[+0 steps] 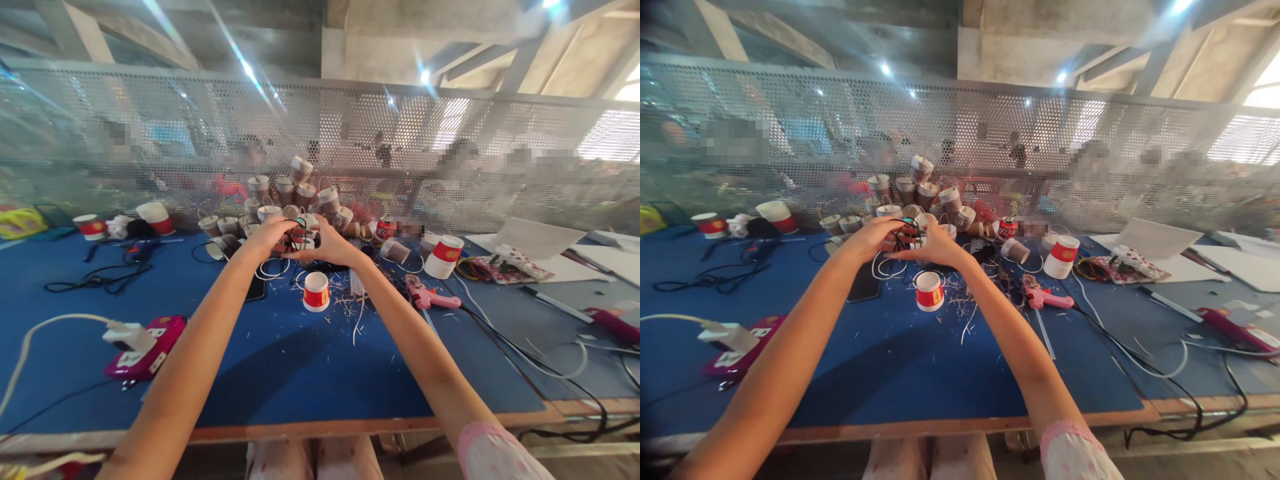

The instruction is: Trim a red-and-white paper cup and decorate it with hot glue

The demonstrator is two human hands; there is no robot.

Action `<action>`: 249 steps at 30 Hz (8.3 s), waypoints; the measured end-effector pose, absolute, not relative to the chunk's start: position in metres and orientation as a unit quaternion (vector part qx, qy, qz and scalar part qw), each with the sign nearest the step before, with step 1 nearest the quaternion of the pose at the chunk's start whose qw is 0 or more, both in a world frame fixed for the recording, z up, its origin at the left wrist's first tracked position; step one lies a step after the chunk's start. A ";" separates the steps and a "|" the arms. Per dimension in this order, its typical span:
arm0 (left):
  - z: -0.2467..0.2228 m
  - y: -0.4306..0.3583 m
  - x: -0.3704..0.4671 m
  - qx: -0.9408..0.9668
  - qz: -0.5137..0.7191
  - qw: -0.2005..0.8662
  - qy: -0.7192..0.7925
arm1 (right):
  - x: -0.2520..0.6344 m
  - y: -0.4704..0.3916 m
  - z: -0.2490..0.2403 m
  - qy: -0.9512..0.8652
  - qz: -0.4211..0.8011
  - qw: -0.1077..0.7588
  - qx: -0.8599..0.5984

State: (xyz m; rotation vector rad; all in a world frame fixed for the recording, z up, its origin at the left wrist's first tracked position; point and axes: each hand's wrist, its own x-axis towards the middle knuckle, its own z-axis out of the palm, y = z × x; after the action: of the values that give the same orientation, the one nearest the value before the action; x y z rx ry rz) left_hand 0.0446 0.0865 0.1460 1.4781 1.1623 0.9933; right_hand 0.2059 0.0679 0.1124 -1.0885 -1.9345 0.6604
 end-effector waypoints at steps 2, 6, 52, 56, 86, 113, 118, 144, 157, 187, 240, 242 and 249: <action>0.145 0.085 0.050 0.600 0.426 0.477 0.482 | 0.202 0.070 0.107 -0.754 0.295 0.417 -0.413; 0.144 0.084 0.054 0.585 0.429 0.491 0.483 | 0.204 0.087 0.096 -0.702 0.342 0.438 -0.445; 0.147 0.139 -0.047 0.692 0.440 0.121 0.559 | 0.296 0.124 0.084 -0.632 0.255 0.392 -0.618; 0.149 0.135 -0.033 0.701 0.472 0.098 0.525 | 0.302 0.118 0.095 -0.633 0.169 0.370 -0.659; 0.145 0.125 0.000 0.677 0.566 0.076 0.464 | 0.316 0.088 0.113 -0.742 0.199 0.069 -0.636; 0.121 0.131 0.015 0.852 0.247 0.222 0.406 | 0.318 0.099 0.104 -0.717 0.345 0.197 -0.572; 0.114 0.129 0.020 0.841 0.225 0.287 0.399 | 0.320 0.094 0.096 -0.665 0.419 0.081 -0.613; 0.108 0.056 0.070 0.849 0.350 0.200 0.342 | 0.256 0.040 0.069 -0.724 0.389 0.379 -0.426; 0.043 0.019 0.024 0.867 0.365 0.049 0.337 | 0.294 0.015 0.030 -0.794 0.180 0.232 -0.533; -0.010 0.063 0.038 0.781 0.415 0.289 0.365 | 0.446 -0.039 0.000 -0.693 -0.101 0.218 -0.680; -0.005 0.041 0.060 0.601 0.445 0.578 0.326 | 0.258 -0.033 0.010 -0.486 0.495 0.540 -0.477; -0.006 0.042 0.060 0.590 0.442 0.593 0.325 | 0.258 -0.033 0.010 -0.480 0.505 0.554 -0.456; -0.015 0.047 0.061 0.553 0.459 0.633 0.288 | 0.260 -0.033 0.013 -0.446 0.535 0.599 -0.395</action>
State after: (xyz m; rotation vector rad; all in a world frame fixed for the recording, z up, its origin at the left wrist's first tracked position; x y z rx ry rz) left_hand 0.0611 0.0468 -0.0150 1.2645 0.6592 1.0503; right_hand 0.2597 -0.0328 0.0131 -0.9150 -1.0346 1.2409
